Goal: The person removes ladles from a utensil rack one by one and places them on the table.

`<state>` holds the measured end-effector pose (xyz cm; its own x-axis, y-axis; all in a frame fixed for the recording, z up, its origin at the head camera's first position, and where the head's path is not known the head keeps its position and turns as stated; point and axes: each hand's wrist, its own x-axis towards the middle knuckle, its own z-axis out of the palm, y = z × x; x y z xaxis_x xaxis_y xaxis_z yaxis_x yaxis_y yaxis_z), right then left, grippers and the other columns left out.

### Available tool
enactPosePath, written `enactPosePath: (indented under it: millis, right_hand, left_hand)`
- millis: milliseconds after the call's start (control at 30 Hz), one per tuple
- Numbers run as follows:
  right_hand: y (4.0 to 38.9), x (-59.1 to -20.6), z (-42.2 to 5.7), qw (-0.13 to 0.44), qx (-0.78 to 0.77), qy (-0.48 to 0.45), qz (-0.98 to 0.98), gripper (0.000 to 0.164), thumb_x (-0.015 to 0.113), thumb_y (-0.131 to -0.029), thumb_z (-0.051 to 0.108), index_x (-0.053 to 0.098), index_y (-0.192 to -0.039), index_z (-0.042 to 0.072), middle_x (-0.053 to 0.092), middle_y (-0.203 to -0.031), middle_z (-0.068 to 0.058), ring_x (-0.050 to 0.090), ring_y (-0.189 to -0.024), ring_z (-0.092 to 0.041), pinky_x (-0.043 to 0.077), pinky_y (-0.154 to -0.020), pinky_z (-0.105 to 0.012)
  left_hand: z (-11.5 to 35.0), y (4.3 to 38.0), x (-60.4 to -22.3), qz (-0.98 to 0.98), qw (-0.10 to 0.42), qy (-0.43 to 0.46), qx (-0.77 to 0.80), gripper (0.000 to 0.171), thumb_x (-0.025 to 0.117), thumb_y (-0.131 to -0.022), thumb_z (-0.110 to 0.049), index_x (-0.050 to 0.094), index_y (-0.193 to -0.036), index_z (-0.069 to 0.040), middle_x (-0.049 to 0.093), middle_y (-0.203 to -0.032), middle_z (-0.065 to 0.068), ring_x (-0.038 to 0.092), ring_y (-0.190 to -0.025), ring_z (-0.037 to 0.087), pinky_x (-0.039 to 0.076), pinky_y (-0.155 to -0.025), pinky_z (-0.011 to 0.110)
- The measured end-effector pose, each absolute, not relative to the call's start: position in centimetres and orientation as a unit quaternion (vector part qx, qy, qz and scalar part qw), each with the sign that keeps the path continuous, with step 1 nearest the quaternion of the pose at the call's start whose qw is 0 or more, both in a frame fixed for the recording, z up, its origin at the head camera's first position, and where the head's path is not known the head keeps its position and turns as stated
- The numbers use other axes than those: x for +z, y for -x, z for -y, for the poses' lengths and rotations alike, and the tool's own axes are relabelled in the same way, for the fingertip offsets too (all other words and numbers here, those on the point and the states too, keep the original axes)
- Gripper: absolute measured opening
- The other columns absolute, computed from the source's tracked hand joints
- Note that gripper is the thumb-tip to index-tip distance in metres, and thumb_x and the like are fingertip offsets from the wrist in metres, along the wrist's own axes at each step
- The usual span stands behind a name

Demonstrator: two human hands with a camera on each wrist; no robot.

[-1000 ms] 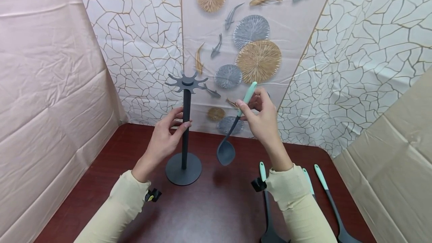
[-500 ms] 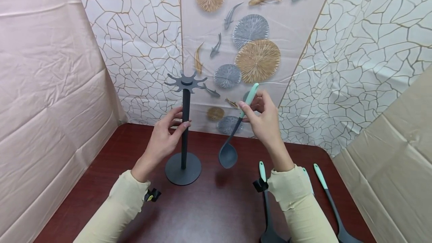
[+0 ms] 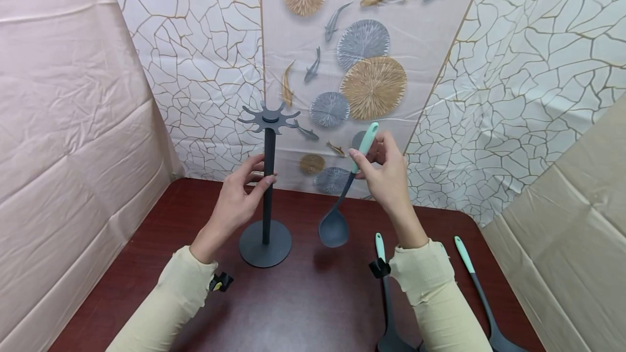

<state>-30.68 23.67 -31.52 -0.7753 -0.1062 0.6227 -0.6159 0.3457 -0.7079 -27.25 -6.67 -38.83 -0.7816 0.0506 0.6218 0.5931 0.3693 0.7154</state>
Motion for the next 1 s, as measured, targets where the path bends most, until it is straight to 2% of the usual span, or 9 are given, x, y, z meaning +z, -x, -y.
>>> enactPosePath:
  millis: [133, 433, 667, 1000]
  right_hand:
    - [29.3, -30.7, -23.2, 0.235, 0.522, -0.228, 0.788, 0.031, 0.072, -0.102, 0.007, 0.048, -0.119, -0.005, 0.065, -0.094, -0.02, 0.072, -0.077, -0.024, 0.063, -0.061, -0.037]
    - [29.5, -31.2, -23.6, 0.226, 0.508, -0.217, 0.802, 0.032, 0.073, -0.101, 0.008, 0.051, -0.121, -0.004, 0.064, -0.095, -0.023, 0.073, -0.077, -0.023, 0.063, -0.06, -0.041]
    - [29.5, -31.5, -23.9, 0.206, 0.502, -0.216, 0.812, 0.032, 0.073, -0.101, 0.008, 0.051, -0.12, -0.005, 0.063, -0.095, -0.026, 0.073, -0.078, -0.03, 0.062, -0.057, -0.032]
    - [29.8, -32.2, -24.4, 0.199, 0.502, -0.216, 0.814, 0.03, 0.072, -0.102, 0.011, 0.052, -0.117, -0.006, 0.066, -0.091, -0.03, 0.072, -0.074, -0.029, 0.062, -0.055, -0.036]
  left_hand:
    - [6.7, 27.2, -38.8, 0.786, 0.259, 0.205, -0.523, 0.047, 0.07, -0.105, -0.022, 0.058, -0.149, -0.014, 0.07, -0.124, 0.011, 0.075, -0.102, 0.025, 0.064, -0.075, 0.041]
    - [6.6, 27.1, -38.8, 0.787, 0.258, 0.204, -0.522, 0.046, 0.07, -0.105, -0.023, 0.058, -0.149, -0.014, 0.07, -0.123, 0.01, 0.075, -0.101, 0.024, 0.064, -0.075, 0.041]
    - [6.6, 27.0, -38.6, 0.79, 0.253, 0.198, -0.522, 0.047, 0.07, -0.105, -0.021, 0.058, -0.15, -0.014, 0.069, -0.124, 0.01, 0.075, -0.102, 0.024, 0.064, -0.075, 0.041]
    - [6.7, 27.0, -38.7, 0.792, 0.256, 0.199, -0.517, 0.047, 0.069, -0.106, -0.021, 0.057, -0.15, -0.013, 0.069, -0.124, 0.009, 0.074, -0.101, 0.024, 0.063, -0.075, 0.041]
